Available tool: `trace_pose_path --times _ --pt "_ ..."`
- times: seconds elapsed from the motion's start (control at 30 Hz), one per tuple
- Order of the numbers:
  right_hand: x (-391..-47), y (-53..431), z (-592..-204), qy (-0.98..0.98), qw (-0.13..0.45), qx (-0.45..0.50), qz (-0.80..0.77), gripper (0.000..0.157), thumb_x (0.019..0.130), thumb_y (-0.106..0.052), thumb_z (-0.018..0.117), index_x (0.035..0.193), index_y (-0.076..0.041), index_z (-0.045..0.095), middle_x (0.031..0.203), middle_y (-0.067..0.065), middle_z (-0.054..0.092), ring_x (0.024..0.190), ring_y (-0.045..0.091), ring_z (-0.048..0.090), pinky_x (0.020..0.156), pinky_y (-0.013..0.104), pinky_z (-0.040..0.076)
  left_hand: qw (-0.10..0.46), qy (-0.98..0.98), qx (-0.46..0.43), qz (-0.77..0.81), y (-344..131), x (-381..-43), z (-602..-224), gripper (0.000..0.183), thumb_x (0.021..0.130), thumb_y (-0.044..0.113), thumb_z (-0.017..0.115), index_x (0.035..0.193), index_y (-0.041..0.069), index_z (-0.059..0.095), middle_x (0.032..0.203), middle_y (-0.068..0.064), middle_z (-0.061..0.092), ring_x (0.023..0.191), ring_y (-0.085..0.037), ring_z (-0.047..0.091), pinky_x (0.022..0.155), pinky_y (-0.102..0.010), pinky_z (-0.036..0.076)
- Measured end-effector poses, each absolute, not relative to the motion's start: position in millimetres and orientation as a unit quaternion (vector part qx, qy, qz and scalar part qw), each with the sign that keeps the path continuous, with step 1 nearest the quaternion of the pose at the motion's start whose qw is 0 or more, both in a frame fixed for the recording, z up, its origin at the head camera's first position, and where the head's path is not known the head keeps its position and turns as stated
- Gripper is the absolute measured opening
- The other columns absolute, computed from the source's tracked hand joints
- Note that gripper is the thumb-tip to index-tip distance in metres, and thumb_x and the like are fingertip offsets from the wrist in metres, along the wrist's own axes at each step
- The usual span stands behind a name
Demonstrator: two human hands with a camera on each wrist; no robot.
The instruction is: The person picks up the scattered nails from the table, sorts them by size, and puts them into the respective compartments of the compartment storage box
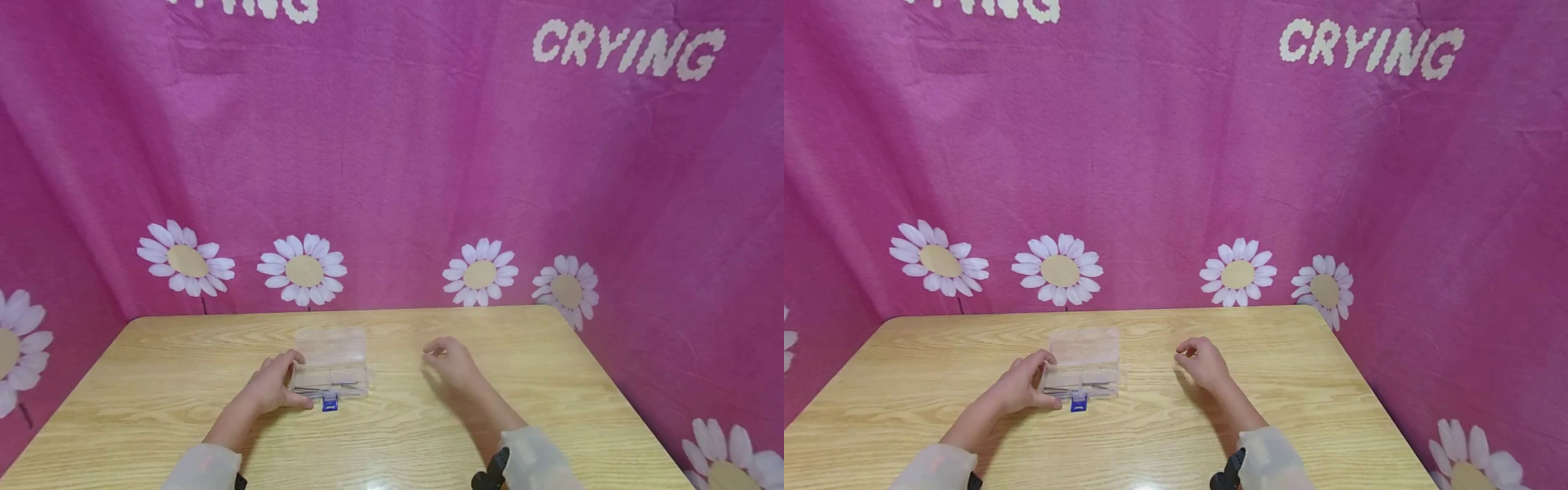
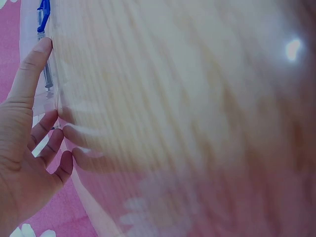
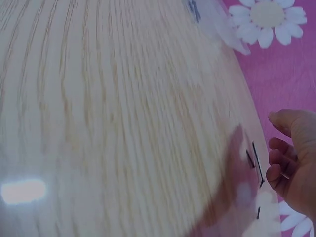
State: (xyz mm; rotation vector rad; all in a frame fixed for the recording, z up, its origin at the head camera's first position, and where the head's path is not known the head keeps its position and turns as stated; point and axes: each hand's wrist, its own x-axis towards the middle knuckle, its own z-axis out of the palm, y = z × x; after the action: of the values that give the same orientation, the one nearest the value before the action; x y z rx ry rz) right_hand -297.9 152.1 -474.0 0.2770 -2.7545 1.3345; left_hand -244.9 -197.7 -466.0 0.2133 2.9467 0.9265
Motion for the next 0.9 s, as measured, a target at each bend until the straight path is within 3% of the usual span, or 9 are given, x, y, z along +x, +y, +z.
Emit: trace_pose_path --times 0.6,0.9 --pt "-302.0 182.0 -478.7 -0.919 0.062 0.055 0.386 0.017 0.084 -0.014 0.065 0.098 -0.004 0.067 0.096 0.012 0.061 0.089 0.023 0.058 0.081 0.041 0.046 0.016 0.953 0.072 0.293 -199.1 -245.6 -467.6 0.076 0.053 0.041 0.089 0.113 0.016 0.05 0.097 -0.001 0.054 0.091 -0.02 0.044 0.082 -0.043 0.039" --pt "-309.0 193.7 -482.5 -0.926 0.047 0.035 0.373 0.02 0.084 -0.015 0.061 0.1 -0.004 0.066 0.095 0.013 0.064 0.09 0.025 0.059 0.084 0.044 0.047 0.016 0.953 0.073 0.294 -199.7 -245.7 -468.5 0.076 0.053 0.042 0.089 0.113 0.015 0.05 0.098 -0.002 0.055 0.093 -0.021 0.044 0.083 -0.044 0.039"
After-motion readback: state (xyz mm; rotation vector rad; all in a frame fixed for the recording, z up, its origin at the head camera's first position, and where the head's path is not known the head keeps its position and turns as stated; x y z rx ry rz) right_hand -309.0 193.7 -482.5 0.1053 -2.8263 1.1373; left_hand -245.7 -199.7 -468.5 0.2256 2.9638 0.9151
